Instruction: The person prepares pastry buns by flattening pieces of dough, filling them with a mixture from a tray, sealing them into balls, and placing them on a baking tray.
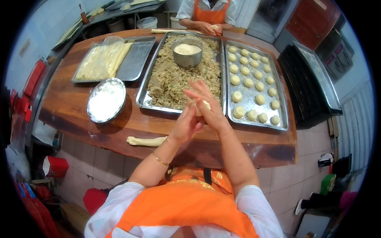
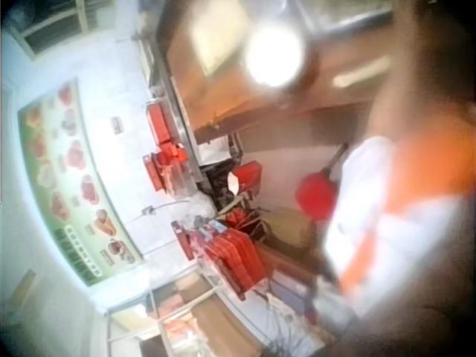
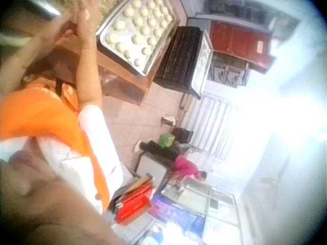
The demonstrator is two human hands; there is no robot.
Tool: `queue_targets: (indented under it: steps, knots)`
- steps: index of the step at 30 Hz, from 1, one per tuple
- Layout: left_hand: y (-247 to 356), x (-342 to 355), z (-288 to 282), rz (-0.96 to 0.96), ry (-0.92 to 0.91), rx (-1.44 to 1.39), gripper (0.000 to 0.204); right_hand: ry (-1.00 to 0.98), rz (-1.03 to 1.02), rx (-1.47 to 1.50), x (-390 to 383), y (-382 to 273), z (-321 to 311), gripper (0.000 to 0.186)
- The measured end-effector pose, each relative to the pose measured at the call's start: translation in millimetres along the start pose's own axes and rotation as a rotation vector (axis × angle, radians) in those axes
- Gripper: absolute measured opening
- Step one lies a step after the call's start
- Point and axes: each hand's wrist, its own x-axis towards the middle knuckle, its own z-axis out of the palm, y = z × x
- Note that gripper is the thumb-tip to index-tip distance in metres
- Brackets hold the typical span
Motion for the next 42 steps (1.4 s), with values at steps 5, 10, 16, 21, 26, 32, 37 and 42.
queue_targets:
  steps: [5,10,16,21,26,32,37,42]
  knots:
    - [-7,3,-29,-0.097,-0.127,0.153,0.057,-0.206,0.044,-0.004,-1,3,-9,0.062]
    - [-1,-8,8,0.007,0.003,0.033,0.063,-0.167,0.131,0.102,-4,19,-13,0.062]
    - [-2,-9,-10,0.041,-0.068,0.153,0.055,0.038,-0.037,0.029,-7,0,11,0.065]
    - [-1,-11,12,0.129,-0.064,0.298,0.067,-0.244,0.084,0.035,-7,11,-22,0.068]
    - [3,-13,-6,0.007,-0.171,0.094,0.061,0.102,-0.091,0.032,-12,-9,10,0.071]
    - [-26,-10,15,0.104,0.146,0.281,0.048,-0.232,0.052,0.083,-12,-1,-19,0.069]
    - [0,-17,8,0.032,-0.077,0.065,0.051,0.018,0.009,0.183,-15,-12,3,0.070]
    - [-16,-16,-6,-0.007,-0.077,0.048,0.047,-0.185,0.028,0.156,-12,-13,-9,0.070]
